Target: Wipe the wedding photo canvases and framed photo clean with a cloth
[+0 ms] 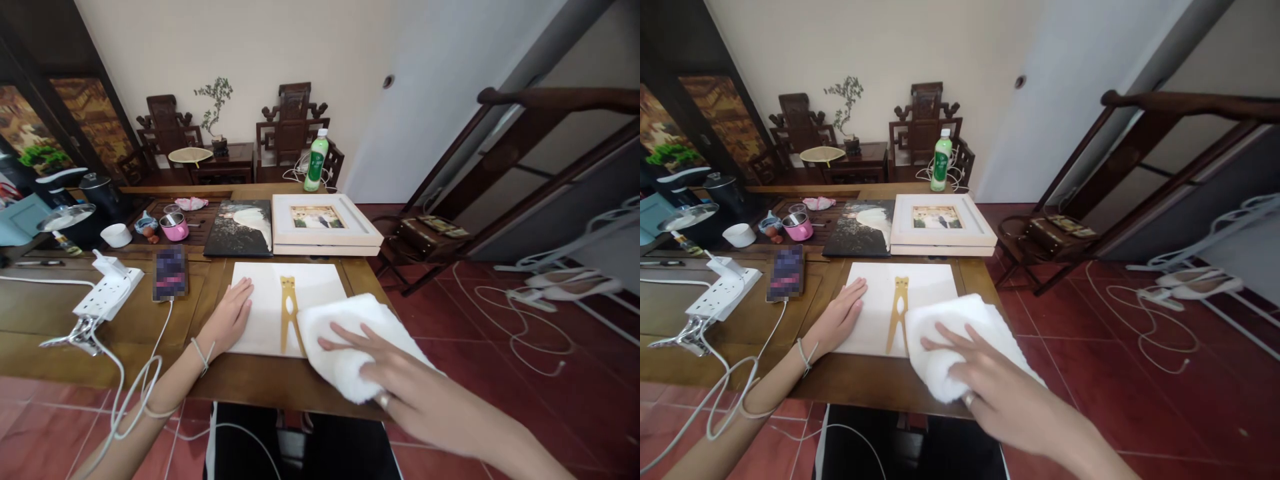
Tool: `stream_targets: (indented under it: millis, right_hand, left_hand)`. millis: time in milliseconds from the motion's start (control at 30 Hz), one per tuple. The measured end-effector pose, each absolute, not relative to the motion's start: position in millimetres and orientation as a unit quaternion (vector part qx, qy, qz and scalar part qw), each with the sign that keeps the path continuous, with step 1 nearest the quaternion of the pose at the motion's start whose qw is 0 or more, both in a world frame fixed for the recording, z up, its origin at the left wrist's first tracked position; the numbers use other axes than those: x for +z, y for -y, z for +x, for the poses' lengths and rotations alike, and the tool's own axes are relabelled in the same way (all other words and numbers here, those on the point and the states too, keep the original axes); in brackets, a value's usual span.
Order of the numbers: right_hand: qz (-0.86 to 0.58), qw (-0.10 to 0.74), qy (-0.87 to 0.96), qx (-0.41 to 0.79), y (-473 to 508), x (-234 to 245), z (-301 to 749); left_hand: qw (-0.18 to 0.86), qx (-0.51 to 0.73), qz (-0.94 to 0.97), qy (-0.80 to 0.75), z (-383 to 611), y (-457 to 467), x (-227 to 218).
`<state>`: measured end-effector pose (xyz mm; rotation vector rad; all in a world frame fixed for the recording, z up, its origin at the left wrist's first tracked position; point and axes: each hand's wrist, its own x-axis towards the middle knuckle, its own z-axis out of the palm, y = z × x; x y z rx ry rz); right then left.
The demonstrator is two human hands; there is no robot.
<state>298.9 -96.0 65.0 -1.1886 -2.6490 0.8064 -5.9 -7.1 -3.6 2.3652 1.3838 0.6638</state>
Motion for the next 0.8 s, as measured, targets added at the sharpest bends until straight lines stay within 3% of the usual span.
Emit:
stream_targets:
  millis: [167,400,667,800]
  right_hand:
    - [-0.418,0.104,0.871,0.238,32.6,52.1,296.8]
    - [-0.453,0.091,0.872,0.162,-27.8,40.6,289.6]
    - [-0.446,0.106,0.869,0.188,34.0,41.8,286.8]
    - [-0.423,0.059,0.875,0.228,82.3,58.3,293.4]
  left_hand:
    - [0.161,0.240,0.830,-0.478,-7.0,6.7,-4.5]
    - [0.174,0.221,0.826,-0.488,-6.2,7.3,-0.6]
    - [0.170,0.238,0.827,-0.481,-7.3,7.0,-4.0]
    - [0.164,0.233,0.829,-0.481,-6.7,7.3,-3.4]
